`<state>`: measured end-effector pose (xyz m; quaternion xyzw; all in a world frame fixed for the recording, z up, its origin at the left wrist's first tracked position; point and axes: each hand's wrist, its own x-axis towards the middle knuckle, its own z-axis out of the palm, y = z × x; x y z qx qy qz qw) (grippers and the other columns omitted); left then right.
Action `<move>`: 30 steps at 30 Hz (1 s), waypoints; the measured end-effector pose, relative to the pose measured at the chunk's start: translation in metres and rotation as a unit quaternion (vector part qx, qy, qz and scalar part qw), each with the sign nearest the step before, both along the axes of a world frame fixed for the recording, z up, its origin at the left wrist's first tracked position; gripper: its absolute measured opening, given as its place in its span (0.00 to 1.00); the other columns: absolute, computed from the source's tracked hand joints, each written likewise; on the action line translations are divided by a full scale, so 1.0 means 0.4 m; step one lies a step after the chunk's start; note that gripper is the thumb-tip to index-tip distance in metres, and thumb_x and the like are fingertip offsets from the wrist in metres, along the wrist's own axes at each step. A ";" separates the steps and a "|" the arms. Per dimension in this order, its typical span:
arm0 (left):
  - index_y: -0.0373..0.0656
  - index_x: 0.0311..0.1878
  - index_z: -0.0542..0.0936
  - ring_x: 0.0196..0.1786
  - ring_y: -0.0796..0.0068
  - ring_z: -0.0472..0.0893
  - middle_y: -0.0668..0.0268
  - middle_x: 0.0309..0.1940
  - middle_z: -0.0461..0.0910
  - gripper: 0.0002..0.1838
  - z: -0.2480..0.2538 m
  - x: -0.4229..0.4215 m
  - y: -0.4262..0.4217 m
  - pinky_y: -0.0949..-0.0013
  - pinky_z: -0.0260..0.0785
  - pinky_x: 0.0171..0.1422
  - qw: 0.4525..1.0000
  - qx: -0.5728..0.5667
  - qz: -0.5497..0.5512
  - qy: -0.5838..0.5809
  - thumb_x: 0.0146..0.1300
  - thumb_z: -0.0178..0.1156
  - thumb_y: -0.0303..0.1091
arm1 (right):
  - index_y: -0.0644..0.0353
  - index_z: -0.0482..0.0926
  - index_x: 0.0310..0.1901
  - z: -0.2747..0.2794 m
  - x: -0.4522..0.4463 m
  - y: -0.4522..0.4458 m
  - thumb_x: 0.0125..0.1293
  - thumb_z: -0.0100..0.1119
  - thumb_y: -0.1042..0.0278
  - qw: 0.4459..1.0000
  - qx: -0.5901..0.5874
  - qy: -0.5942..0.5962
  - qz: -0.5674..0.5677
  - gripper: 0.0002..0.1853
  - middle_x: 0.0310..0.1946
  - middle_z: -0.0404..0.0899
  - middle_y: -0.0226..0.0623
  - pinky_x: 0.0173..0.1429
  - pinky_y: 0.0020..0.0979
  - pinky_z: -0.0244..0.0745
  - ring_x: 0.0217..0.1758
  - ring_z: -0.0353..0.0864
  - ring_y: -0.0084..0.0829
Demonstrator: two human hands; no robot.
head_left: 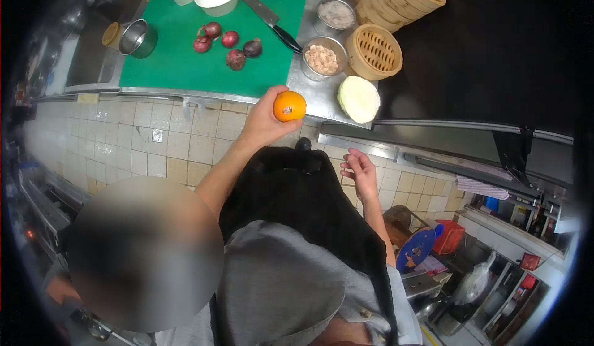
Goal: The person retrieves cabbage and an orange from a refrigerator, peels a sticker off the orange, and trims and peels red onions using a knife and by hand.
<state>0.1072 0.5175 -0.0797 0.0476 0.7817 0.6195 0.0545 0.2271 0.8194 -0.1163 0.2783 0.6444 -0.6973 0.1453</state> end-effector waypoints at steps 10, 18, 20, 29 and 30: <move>0.41 0.63 0.70 0.54 0.57 0.81 0.54 0.52 0.78 0.38 0.144 0.059 0.095 0.60 0.74 0.58 0.988 -0.122 0.005 0.090 0.48 0.76 0.33 | 0.62 0.80 0.55 0.268 -0.200 -0.164 0.64 0.68 0.75 0.872 0.215 0.363 0.247 0.18 0.45 0.80 0.38 0.40 0.24 0.81 0.44 0.83 0.25; 0.40 0.59 0.70 0.52 0.49 0.79 0.52 0.50 0.77 0.37 0.173 0.075 0.082 0.54 0.75 0.53 0.955 -0.180 0.095 0.216 0.47 0.77 0.36 | 0.63 0.81 0.52 0.283 -0.236 -0.223 0.62 0.69 0.78 0.848 0.176 0.437 0.243 0.16 0.48 0.78 0.38 0.38 0.25 0.83 0.42 0.84 0.25; 0.40 0.59 0.70 0.51 0.49 0.79 0.52 0.50 0.77 0.36 0.181 0.073 0.078 0.54 0.74 0.53 0.951 -0.188 0.114 0.219 0.47 0.77 0.36 | 0.64 0.81 0.51 0.282 -0.244 -0.236 0.62 0.69 0.78 0.847 0.169 0.441 0.244 0.16 0.48 0.78 0.38 0.38 0.24 0.83 0.42 0.84 0.25; 0.39 0.59 0.70 0.52 0.49 0.79 0.53 0.51 0.76 0.37 0.181 0.075 0.076 0.55 0.74 0.53 0.951 -0.181 0.153 0.197 0.47 0.78 0.36 | 0.64 0.82 0.48 0.291 -0.248 -0.270 0.61 0.69 0.79 0.849 0.170 0.445 0.229 0.13 0.44 0.80 0.38 0.38 0.25 0.82 0.41 0.84 0.26; 0.39 0.58 0.70 0.51 0.49 0.79 0.53 0.50 0.76 0.36 0.181 0.076 0.076 0.54 0.75 0.51 0.949 -0.177 0.155 0.210 0.47 0.77 0.35 | 0.64 0.82 0.48 0.292 -0.246 -0.270 0.61 0.69 0.79 0.851 0.170 0.442 0.229 0.13 0.44 0.80 0.38 0.39 0.25 0.82 0.41 0.84 0.26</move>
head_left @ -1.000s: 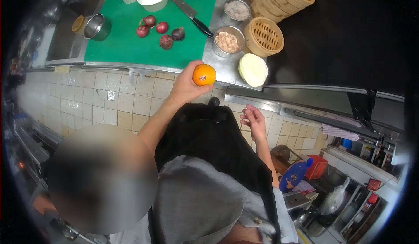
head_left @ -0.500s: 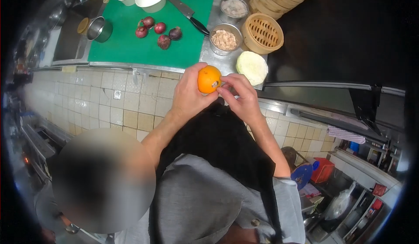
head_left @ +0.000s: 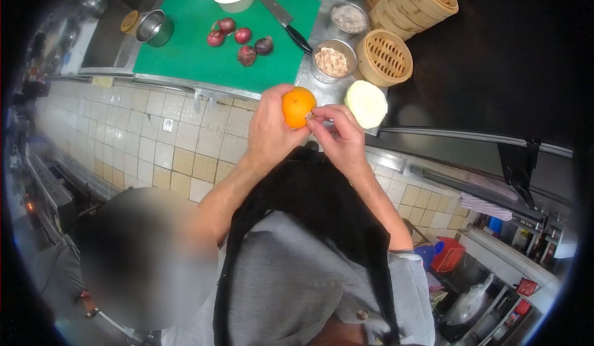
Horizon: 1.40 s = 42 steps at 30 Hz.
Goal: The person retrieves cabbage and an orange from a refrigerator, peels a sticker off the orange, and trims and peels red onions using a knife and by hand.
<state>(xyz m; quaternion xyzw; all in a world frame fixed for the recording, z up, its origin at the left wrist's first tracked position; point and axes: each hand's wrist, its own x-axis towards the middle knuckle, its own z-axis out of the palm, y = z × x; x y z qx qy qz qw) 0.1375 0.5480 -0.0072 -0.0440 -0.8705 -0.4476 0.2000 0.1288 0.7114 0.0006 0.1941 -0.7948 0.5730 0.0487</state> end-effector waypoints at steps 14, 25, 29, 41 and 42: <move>0.42 0.61 0.67 0.56 0.46 0.76 0.51 0.53 0.74 0.39 0.003 -0.002 -0.016 0.53 0.72 0.57 0.996 -0.055 -0.051 0.043 0.46 0.77 0.32 | 0.64 0.81 0.44 0.015 0.014 0.000 0.62 0.69 0.78 0.999 0.002 -0.033 -0.006 0.10 0.41 0.80 0.36 0.36 0.24 0.82 0.40 0.83 0.25; 0.39 0.60 0.67 0.55 0.47 0.77 0.50 0.53 0.74 0.39 -0.005 0.015 -0.037 0.53 0.72 0.57 0.999 -0.027 -0.033 0.005 0.47 0.78 0.34 | 0.63 0.80 0.41 0.032 -0.001 -0.014 0.62 0.68 0.77 0.994 0.045 -0.055 0.085 0.08 0.41 0.81 0.34 0.35 0.26 0.79 0.40 0.82 0.25; 0.38 0.60 0.67 0.54 0.48 0.77 0.50 0.52 0.73 0.41 0.000 0.019 -0.044 0.54 0.72 0.57 0.998 0.019 0.020 -0.052 0.45 0.80 0.37 | 0.64 0.81 0.44 0.045 -0.005 -0.031 0.62 0.69 0.77 0.998 0.036 -0.014 0.043 0.09 0.41 0.81 0.35 0.35 0.24 0.80 0.40 0.83 0.25; 0.43 0.59 0.70 0.51 0.49 0.77 0.54 0.49 0.75 0.36 0.019 0.013 -0.048 0.52 0.73 0.51 0.994 -0.105 0.021 -0.035 0.45 0.76 0.32 | 0.65 0.83 0.44 0.033 -0.018 -0.028 0.64 0.67 0.75 0.996 0.088 -0.012 0.029 0.09 0.38 0.82 0.39 0.34 0.28 0.82 0.37 0.85 0.30; 0.44 0.59 0.70 0.50 0.49 0.78 0.55 0.49 0.75 0.36 0.022 0.014 -0.047 0.52 0.73 0.50 0.992 -0.118 0.022 -0.050 0.45 0.75 0.32 | 0.66 0.83 0.43 0.028 -0.019 -0.028 0.64 0.67 0.75 0.995 0.092 -0.012 0.021 0.08 0.36 0.82 0.39 0.34 0.29 0.82 0.36 0.85 0.31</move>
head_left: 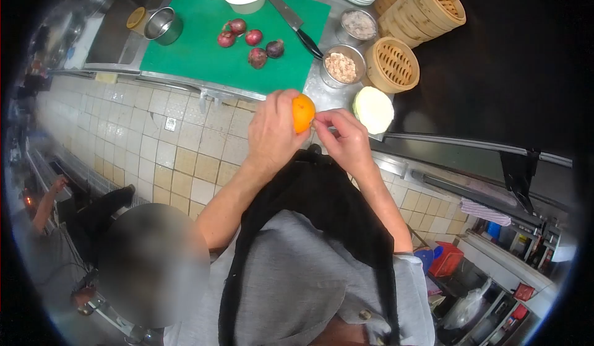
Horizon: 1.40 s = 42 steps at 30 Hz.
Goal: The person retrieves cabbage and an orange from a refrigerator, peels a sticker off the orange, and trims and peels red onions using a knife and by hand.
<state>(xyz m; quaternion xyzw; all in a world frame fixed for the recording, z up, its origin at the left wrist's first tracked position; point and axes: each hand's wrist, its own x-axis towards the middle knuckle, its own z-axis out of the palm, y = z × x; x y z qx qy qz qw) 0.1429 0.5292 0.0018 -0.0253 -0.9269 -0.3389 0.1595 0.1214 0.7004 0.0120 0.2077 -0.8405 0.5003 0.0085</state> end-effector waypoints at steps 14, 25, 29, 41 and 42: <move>0.44 0.57 0.70 0.49 0.50 0.79 0.56 0.47 0.75 0.33 0.007 0.001 -0.003 0.52 0.76 0.48 0.997 -0.056 0.006 -0.059 0.48 0.74 0.35 | 0.66 0.83 0.41 -0.042 -0.006 -0.012 0.62 0.67 0.76 0.999 0.007 -0.036 -0.017 0.07 0.33 0.83 0.40 0.35 0.29 0.80 0.34 0.85 0.31; 0.44 0.57 0.70 0.49 0.50 0.80 0.56 0.48 0.75 0.33 -0.012 -0.011 0.012 0.52 0.76 0.48 0.995 -0.029 0.015 -0.092 0.49 0.74 0.36 | 0.65 0.81 0.34 -0.085 0.003 -0.002 0.60 0.66 0.77 0.994 -0.044 -0.091 -0.031 0.03 0.26 0.79 0.27 0.31 0.21 0.72 0.28 0.75 0.15; 0.44 0.58 0.70 0.50 0.48 0.80 0.55 0.49 0.76 0.33 -0.036 -0.025 -0.002 0.50 0.75 0.49 0.994 0.010 0.010 -0.104 0.49 0.74 0.37 | 0.65 0.81 0.35 -0.076 0.017 0.007 0.60 0.65 0.77 0.992 -0.035 -0.121 -0.004 0.03 0.27 0.78 0.26 0.33 0.20 0.71 0.29 0.74 0.14; 0.43 0.59 0.70 0.52 0.49 0.79 0.54 0.49 0.76 0.35 -0.011 -0.034 0.071 0.52 0.75 0.51 0.992 -0.031 -0.047 -0.111 0.47 0.75 0.38 | 0.66 0.82 0.44 -0.096 -0.001 0.088 0.64 0.68 0.70 0.985 -0.060 -0.154 -0.047 0.10 0.34 0.83 0.39 0.39 0.29 0.78 0.36 0.84 0.28; 0.43 0.59 0.70 0.53 0.49 0.79 0.54 0.49 0.76 0.35 -0.009 -0.035 0.073 0.52 0.75 0.52 0.993 -0.034 -0.047 -0.105 0.47 0.75 0.37 | 0.67 0.81 0.45 -0.099 -0.002 0.091 0.66 0.67 0.71 0.986 -0.059 -0.149 -0.038 0.10 0.36 0.83 0.36 0.36 0.26 0.80 0.36 0.83 0.23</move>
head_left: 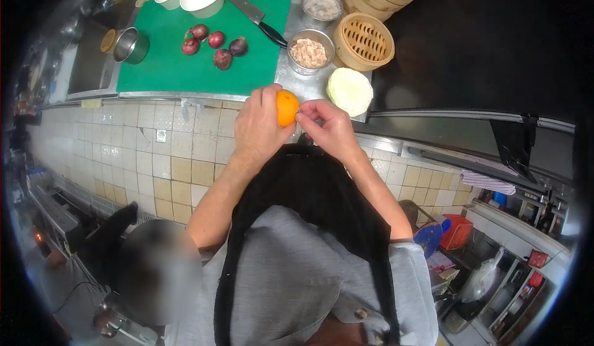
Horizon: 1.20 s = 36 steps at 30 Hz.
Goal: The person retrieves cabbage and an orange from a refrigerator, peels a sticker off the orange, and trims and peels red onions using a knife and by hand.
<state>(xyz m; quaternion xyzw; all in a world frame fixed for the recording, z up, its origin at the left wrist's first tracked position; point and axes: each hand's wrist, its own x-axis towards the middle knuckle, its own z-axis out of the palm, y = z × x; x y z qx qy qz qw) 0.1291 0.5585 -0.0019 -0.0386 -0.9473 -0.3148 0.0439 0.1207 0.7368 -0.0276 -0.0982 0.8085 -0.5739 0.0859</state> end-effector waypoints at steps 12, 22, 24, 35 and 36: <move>0.42 0.58 0.70 0.51 0.50 0.80 0.54 0.50 0.77 0.36 0.000 0.008 -0.016 0.53 0.75 0.51 0.998 -0.012 0.015 0.065 0.46 0.76 0.36 | 0.67 0.81 0.46 0.006 -0.006 -0.017 0.68 0.65 0.74 0.999 -0.035 0.002 0.025 0.09 0.37 0.83 0.33 0.33 0.22 0.81 0.35 0.82 0.18; 0.42 0.57 0.70 0.47 0.48 0.81 0.53 0.47 0.75 0.36 0.006 0.019 -0.018 0.51 0.77 0.44 1.000 0.019 0.023 0.010 0.47 0.76 0.40 | 0.63 0.80 0.45 0.015 0.001 -0.027 0.65 0.67 0.72 0.998 -0.033 0.026 0.041 0.09 0.38 0.81 0.34 0.31 0.24 0.75 0.35 0.82 0.24; 0.42 0.58 0.69 0.49 0.47 0.81 0.52 0.49 0.76 0.37 0.015 0.022 -0.019 0.51 0.77 0.47 1.000 0.020 0.016 -0.009 0.48 0.76 0.41 | 0.63 0.80 0.44 0.023 0.008 -0.027 0.65 0.67 0.73 0.998 -0.050 -0.017 0.039 0.08 0.38 0.81 0.34 0.31 0.24 0.75 0.35 0.81 0.23; 0.41 0.57 0.68 0.50 0.45 0.79 0.51 0.48 0.76 0.36 -0.010 0.033 -0.026 0.49 0.75 0.49 0.997 0.053 0.045 -0.020 0.48 0.76 0.41 | 0.64 0.80 0.43 0.040 0.026 -0.045 0.65 0.65 0.75 0.992 -0.013 0.086 0.087 0.06 0.37 0.79 0.39 0.34 0.30 0.77 0.37 0.81 0.33; 0.40 0.58 0.68 0.51 0.45 0.79 0.51 0.49 0.76 0.37 -0.007 0.032 -0.031 0.49 0.75 0.50 0.996 0.067 0.052 -0.016 0.48 0.76 0.42 | 0.64 0.80 0.43 0.044 0.023 -0.044 0.65 0.65 0.75 0.993 -0.013 0.086 0.085 0.06 0.37 0.79 0.39 0.34 0.30 0.77 0.37 0.81 0.33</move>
